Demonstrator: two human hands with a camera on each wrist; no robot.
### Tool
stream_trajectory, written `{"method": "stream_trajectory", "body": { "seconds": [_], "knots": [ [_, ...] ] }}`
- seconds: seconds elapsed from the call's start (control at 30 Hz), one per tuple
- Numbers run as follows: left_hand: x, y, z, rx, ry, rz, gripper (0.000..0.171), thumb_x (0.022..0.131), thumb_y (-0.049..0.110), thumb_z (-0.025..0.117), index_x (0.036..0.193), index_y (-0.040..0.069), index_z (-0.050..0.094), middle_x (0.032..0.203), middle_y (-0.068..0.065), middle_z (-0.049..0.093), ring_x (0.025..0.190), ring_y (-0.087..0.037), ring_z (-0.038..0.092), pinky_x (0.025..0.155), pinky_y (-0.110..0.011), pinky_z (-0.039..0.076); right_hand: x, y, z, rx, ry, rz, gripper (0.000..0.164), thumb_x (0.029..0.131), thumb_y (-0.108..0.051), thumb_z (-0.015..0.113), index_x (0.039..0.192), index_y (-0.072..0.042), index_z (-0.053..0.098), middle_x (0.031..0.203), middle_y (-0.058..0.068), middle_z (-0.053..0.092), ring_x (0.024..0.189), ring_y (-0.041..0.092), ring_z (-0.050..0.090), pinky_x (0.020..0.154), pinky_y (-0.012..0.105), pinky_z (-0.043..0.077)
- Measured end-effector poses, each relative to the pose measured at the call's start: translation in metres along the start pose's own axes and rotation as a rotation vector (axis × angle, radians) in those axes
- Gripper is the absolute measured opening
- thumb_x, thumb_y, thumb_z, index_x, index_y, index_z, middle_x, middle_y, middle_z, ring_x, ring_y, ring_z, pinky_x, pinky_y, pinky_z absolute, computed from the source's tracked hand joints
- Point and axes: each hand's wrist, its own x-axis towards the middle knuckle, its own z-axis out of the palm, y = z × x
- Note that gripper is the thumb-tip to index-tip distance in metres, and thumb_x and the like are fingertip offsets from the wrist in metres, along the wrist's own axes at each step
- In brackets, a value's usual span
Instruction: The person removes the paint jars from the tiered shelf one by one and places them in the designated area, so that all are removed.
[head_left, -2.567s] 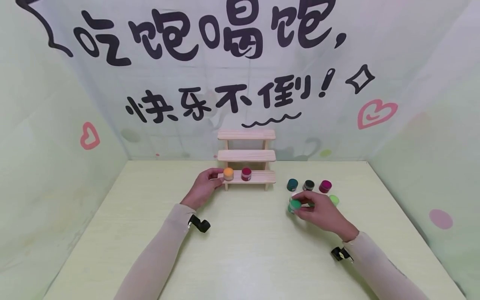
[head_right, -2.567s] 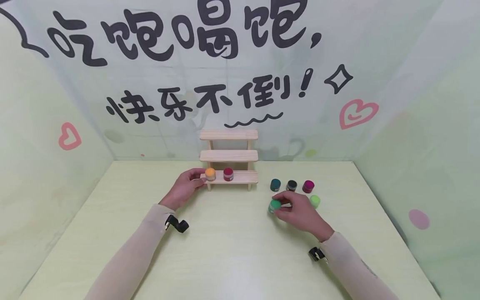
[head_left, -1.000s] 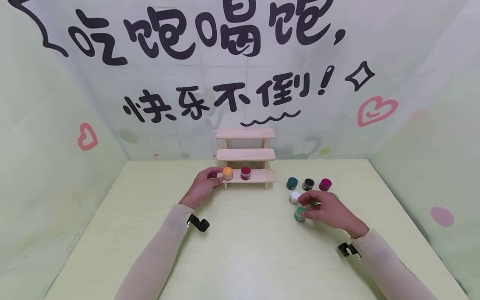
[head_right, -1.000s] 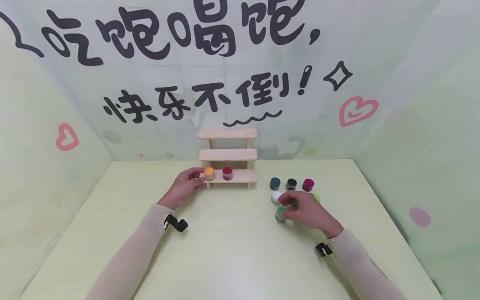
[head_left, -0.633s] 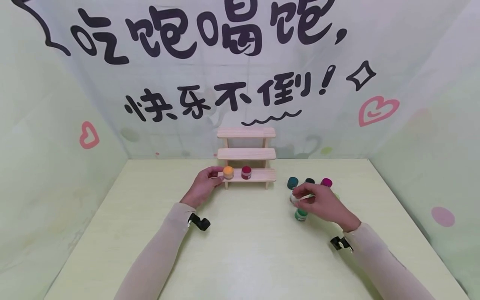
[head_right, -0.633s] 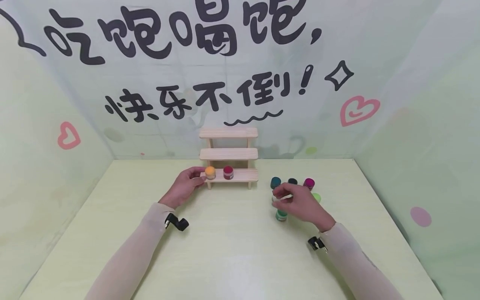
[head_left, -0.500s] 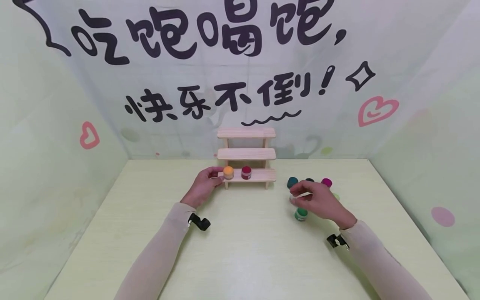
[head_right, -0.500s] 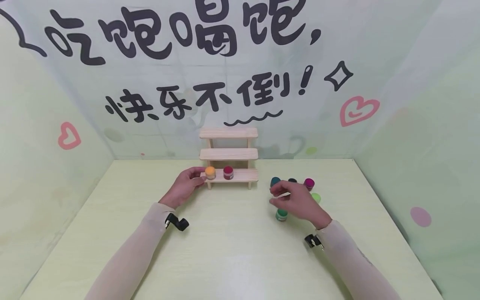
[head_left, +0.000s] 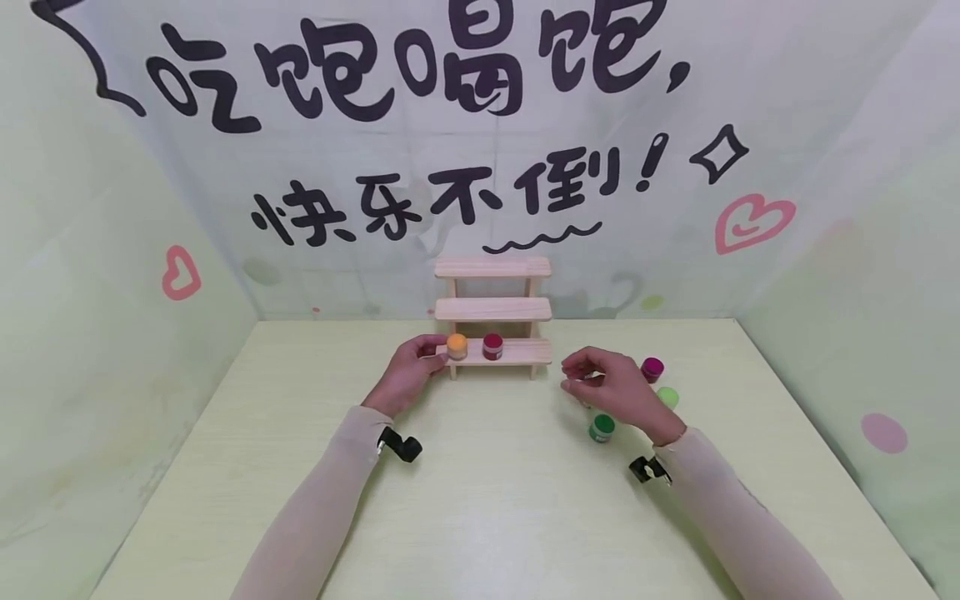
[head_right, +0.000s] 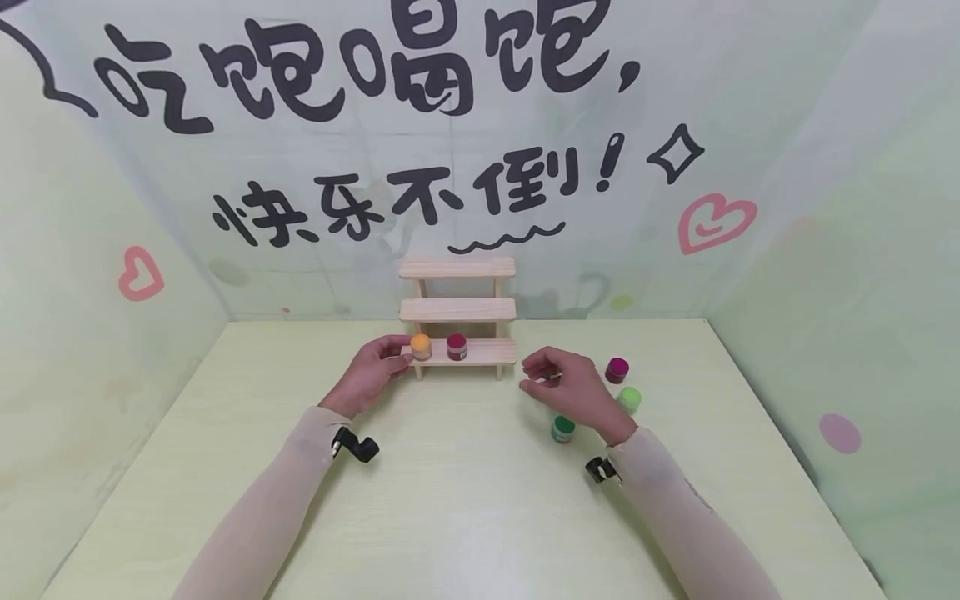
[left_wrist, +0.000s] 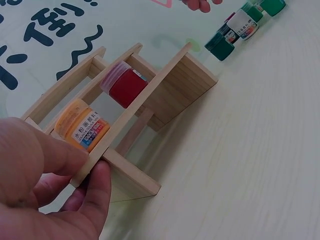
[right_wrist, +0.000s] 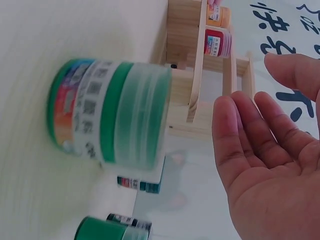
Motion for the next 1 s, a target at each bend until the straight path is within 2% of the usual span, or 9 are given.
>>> {"method": "stream_trajectory", "body": {
  "seconds": [0.17, 0.27, 0.47, 0.83, 1.0],
  "knots": [
    [0.001, -0.001, 0.0, 0.009, 0.001, -0.011, 0.04, 0.103, 0.004, 0.061, 0.143, 0.005, 0.06, 0.125, -0.013, 0.053, 0.11, -0.022, 0.054, 0.108, -0.038, 0.055, 0.009, -0.01, 0.008, 0.002, 0.015, -0.001, 0.029, 0.096, -0.023, 0.079, 0.121, -0.01, 0.073, 0.112, 0.005, 0.076, 0.103, 0.019, 0.072, 0.088, 0.028, 0.062],
    [0.001, -0.001, -0.001, 0.015, -0.002, -0.012, 0.04, 0.103, 0.004, 0.062, 0.143, 0.006, 0.06, 0.126, -0.013, 0.053, 0.111, -0.022, 0.055, 0.109, -0.039, 0.055, 0.017, -0.018, 0.011, 0.012, 0.018, -0.015, 0.03, 0.097, -0.02, 0.078, 0.122, -0.005, 0.072, 0.116, 0.01, 0.076, 0.105, 0.022, 0.072, 0.089, 0.032, 0.062],
    [0.001, -0.001, -0.001, 0.018, -0.011, -0.003, 0.04, 0.103, 0.005, 0.062, 0.143, 0.006, 0.06, 0.128, -0.014, 0.054, 0.112, -0.023, 0.056, 0.11, -0.04, 0.055, 0.032, -0.027, 0.021, 0.042, 0.029, -0.013, 0.03, 0.098, -0.018, 0.077, 0.124, -0.005, 0.07, 0.122, 0.014, 0.074, 0.106, 0.024, 0.072, 0.093, 0.039, 0.063],
    [0.0, 0.0, 0.0, 0.026, -0.013, 0.007, 0.04, 0.103, 0.006, 0.062, 0.143, 0.006, 0.06, 0.128, -0.014, 0.054, 0.112, -0.022, 0.055, 0.103, -0.033, 0.057, 0.055, -0.032, 0.043, 0.066, 0.059, 0.022, 0.036, 0.098, -0.023, 0.076, 0.127, -0.002, 0.069, 0.12, 0.01, 0.074, 0.106, 0.024, 0.072, 0.093, 0.041, 0.063],
    [0.0, 0.0, 0.001, 0.011, -0.008, 0.004, 0.039, 0.103, 0.005, 0.062, 0.143, 0.005, 0.06, 0.129, -0.015, 0.053, 0.113, -0.023, 0.054, 0.107, -0.037, 0.056, 0.068, -0.033, 0.053, 0.061, 0.061, 0.036, 0.038, 0.098, -0.023, 0.076, 0.128, -0.002, 0.068, 0.118, 0.01, 0.074, 0.107, 0.026, 0.07, 0.099, 0.045, 0.061]
  ]
}}
